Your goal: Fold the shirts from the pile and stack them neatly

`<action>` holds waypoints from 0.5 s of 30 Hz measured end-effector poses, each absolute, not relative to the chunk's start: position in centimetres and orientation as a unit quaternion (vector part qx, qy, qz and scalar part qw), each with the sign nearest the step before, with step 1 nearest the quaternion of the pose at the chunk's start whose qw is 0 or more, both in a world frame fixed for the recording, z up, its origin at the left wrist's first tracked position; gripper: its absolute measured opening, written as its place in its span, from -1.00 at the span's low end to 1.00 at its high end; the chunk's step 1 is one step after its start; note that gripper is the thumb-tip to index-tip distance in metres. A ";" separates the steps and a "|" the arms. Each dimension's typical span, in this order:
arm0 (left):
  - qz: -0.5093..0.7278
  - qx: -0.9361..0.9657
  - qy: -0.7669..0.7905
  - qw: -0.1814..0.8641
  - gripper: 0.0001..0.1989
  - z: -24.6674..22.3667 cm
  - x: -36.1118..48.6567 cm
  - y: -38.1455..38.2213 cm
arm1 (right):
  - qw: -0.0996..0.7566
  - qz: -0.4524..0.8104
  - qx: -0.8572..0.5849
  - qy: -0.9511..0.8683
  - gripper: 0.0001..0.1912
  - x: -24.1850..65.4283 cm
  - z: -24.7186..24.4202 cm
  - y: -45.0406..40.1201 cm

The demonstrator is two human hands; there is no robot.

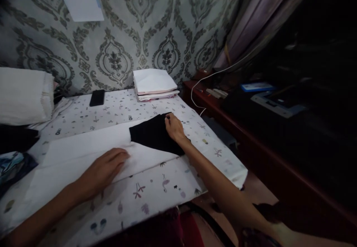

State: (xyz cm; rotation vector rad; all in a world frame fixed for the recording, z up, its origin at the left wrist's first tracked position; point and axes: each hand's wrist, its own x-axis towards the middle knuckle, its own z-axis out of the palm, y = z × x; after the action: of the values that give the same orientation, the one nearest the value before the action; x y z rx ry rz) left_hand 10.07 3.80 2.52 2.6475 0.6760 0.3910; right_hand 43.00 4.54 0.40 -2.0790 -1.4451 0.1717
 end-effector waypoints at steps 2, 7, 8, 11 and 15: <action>0.133 0.957 0.199 0.166 -0.57 1.2 12.7 4.4 | 0.302 0.083 -0.784 -0.535 -0.67 43.5 0.7 3.3; 0.090 0.975 0.177 0.095 -0.51 -1.2 14.6 6.3 | 0.287 0.120 -0.763 -0.566 -0.60 44.5 0.5 0.5; 0.090 0.977 0.176 0.080 -0.51 -1.4 14.5 6.5 | 0.280 0.120 -0.761 -0.573 -0.58 44.6 0.4 0.1; 0.097 0.981 0.166 0.037 -0.50 -1.7 14.3 6.7 | 0.279 0.118 -0.769 -0.563 -0.60 44.8 0.3 -0.5; 0.106 0.983 0.150 0.008 -0.52 -1.8 14.3 6.7 | 0.305 0.114 -0.772 -0.545 -0.67 45.2 0.8 -1.3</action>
State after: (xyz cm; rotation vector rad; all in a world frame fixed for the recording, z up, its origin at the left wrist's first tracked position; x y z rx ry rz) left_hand 14.31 6.71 -1.76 3.0733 0.4694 0.3317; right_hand 45.18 -1.32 0.84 -2.0446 -1.4434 0.3020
